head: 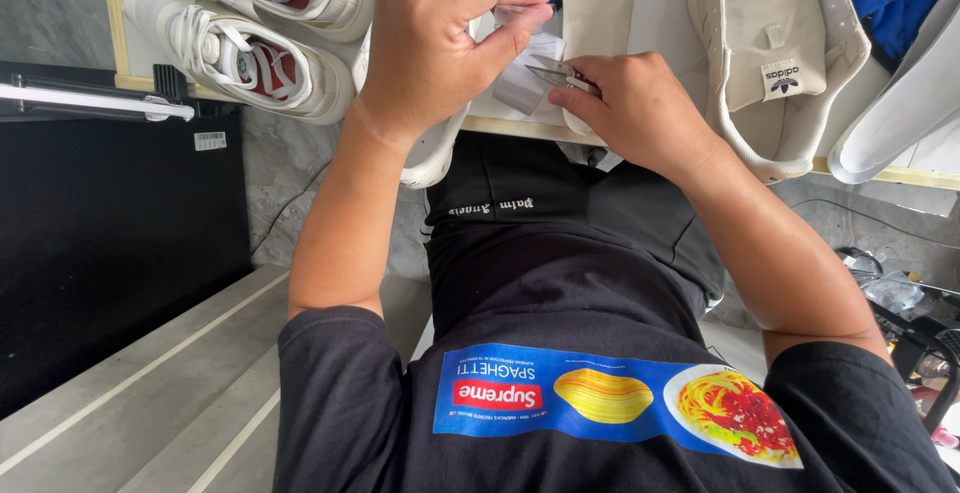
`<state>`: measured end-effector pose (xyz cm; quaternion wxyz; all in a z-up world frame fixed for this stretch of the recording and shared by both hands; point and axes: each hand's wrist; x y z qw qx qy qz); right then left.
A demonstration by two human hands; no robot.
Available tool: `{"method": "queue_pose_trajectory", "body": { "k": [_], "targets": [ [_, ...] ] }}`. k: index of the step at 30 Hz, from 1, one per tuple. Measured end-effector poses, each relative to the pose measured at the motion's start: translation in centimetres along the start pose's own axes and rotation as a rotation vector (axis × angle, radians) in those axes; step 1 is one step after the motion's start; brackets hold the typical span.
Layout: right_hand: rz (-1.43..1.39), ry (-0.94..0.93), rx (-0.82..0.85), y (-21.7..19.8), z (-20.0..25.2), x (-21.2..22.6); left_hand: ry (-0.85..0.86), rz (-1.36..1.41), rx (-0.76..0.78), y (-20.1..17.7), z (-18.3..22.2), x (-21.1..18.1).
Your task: The person prepares a shoe insole by peeling adhesive strips from a roll of tape and applying them to the surface and edges of the insole while using a pair of small pliers to manipulate the material.
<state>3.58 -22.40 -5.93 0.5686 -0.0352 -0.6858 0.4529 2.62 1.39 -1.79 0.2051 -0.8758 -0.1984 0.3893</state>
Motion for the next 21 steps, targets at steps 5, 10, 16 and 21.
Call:
{"method": "queue_pose_trajectory", "body": {
  "k": [5,10,16,21],
  "targets": [
    [0.020,-0.042,-0.022,-0.2,-0.2,0.2,-0.009,0.001,0.001,0.0,-0.1,-0.2],
    [-0.047,0.107,0.048,-0.8,-0.1,0.8,-0.028,0.020,0.007,0.1,0.1,-0.3],
    [-0.033,0.105,0.056,-1.1,-0.5,1.2,-0.019,0.015,0.006,0.3,0.1,-0.5],
    [0.002,0.087,0.063,-0.9,-0.6,0.9,-0.022,0.014,0.015,0.3,0.1,-0.5]
  ]
}}
Point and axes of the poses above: each hand's wrist, its own z-axis away from the middle knuckle, its own y-axis out of the palm, x = y × z, and after that the axes turned 4 degrees about -x, right-handed
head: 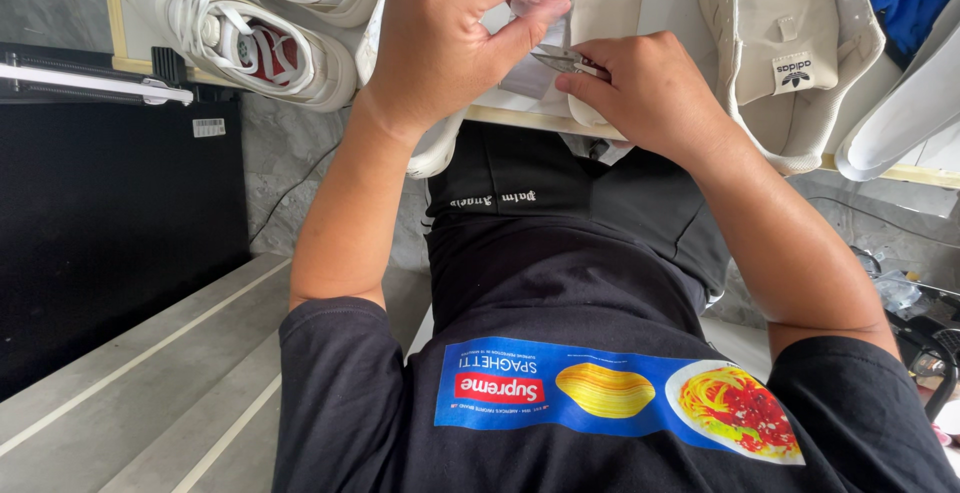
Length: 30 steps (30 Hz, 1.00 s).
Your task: The person prepares a shoe insole by peeling adhesive strips from a roll of tape and applying them to the surface and edges of the insole while using a pair of small pliers to manipulate the material.
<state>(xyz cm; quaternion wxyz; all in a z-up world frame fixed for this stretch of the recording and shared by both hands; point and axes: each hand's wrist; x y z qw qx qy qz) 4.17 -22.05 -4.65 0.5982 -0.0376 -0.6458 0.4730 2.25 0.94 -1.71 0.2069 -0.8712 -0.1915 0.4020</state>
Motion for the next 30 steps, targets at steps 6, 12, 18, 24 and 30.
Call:
{"method": "queue_pose_trajectory", "body": {
  "k": [6,12,18,24,30],
  "targets": [
    [0.026,-0.014,-0.049,0.1,0.3,-0.9,-0.017,0.036,-0.067,0.0,0.2,0.2],
    [0.085,-0.040,-0.153,-0.1,0.9,-2.4,-0.081,0.028,-0.039,0.3,0.3,0.3],
    [-0.005,0.126,-0.333,1.3,1.3,-2.5,-0.048,0.040,-0.056,0.5,0.3,0.4],
    [-0.364,0.243,-0.479,5.5,0.4,-0.1,-0.054,0.026,-0.056,0.9,0.2,0.7],
    [-0.331,-0.203,-0.639,6.8,-1.2,-0.8,-0.067,0.022,-0.072,0.6,0.3,0.9]
  ]
}}
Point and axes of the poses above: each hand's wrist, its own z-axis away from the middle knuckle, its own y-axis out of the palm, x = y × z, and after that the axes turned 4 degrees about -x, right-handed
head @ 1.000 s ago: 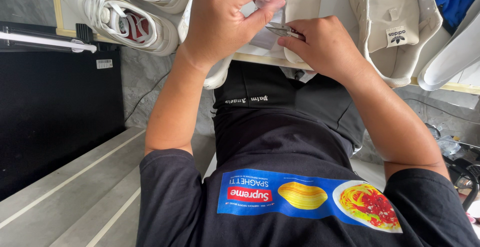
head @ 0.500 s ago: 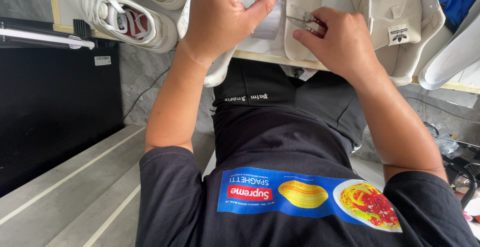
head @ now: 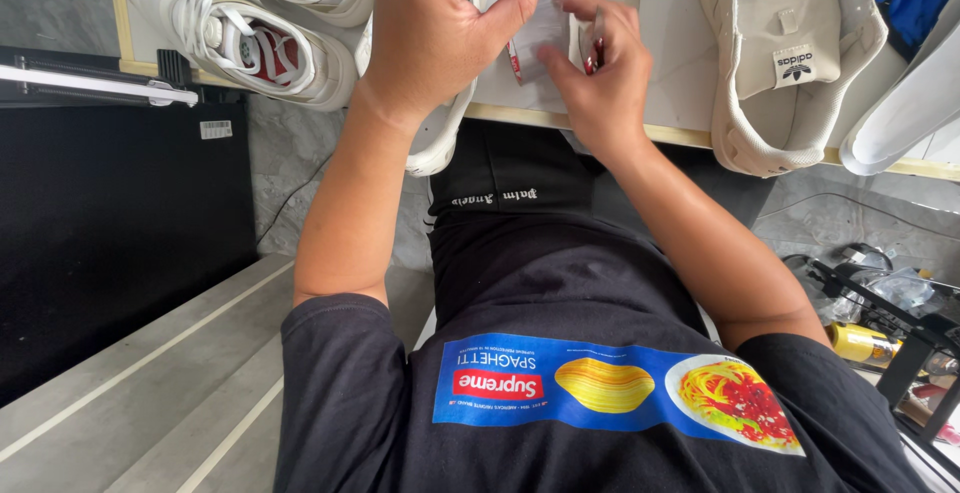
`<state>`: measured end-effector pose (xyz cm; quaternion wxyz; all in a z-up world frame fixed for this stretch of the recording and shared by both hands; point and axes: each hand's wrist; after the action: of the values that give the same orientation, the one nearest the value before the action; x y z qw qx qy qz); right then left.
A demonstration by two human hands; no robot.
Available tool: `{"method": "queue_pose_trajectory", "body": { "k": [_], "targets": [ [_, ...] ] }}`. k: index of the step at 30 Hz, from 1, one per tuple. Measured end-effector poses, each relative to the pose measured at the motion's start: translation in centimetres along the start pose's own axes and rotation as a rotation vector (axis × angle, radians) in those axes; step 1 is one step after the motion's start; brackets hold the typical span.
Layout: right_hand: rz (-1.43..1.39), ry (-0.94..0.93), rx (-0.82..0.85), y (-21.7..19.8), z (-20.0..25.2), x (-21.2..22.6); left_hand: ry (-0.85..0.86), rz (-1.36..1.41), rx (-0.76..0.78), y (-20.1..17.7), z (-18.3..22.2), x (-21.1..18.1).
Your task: The person prepares a shoe insole by peeling adhesive strips from a roll of tape and applying them to the surface and edges of the insole while using a pair of small pliers to manipulate the material.
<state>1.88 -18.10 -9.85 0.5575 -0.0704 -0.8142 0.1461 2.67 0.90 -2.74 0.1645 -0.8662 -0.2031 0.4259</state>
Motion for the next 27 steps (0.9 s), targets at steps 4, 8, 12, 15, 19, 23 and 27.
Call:
{"method": "queue_pose_trajectory", "body": {
  "k": [4,8,12,15,19,23,27],
  "targets": [
    [-0.056,0.065,0.042,0.9,-0.2,-2.5,0.004,0.015,-0.017,-0.3,-0.2,0.1],
    [-0.193,0.084,0.049,1.5,0.8,-4.7,0.023,-0.004,-0.039,-0.7,-0.1,0.3],
    [-0.404,0.326,0.027,1.9,1.4,-6.2,-0.014,0.015,-0.088,-0.8,0.5,0.5],
    [-0.512,0.394,-0.003,2.1,1.4,-7.0,-0.015,-0.031,-0.129,-0.9,0.9,0.9],
    [-0.587,0.434,0.004,1.6,1.9,-7.7,-0.017,-0.033,-0.230,-1.6,0.9,2.1],
    [-0.548,0.427,0.031,1.5,2.2,-7.7,-0.026,-0.049,-0.298,-3.3,1.0,2.8],
    [-0.606,0.445,0.050,1.2,1.1,-6.9,-0.036,-0.082,-0.326,-5.0,1.1,1.7]
  ]
}}
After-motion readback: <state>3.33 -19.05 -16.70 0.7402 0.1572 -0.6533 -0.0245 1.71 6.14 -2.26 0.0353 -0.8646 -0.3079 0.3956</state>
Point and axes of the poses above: each hand's wrist, its own z-axis away from the middle knuckle, its own y-axis out of the palm, x = y × z, and after that the axes turned 4 degrees about -x, right-handed
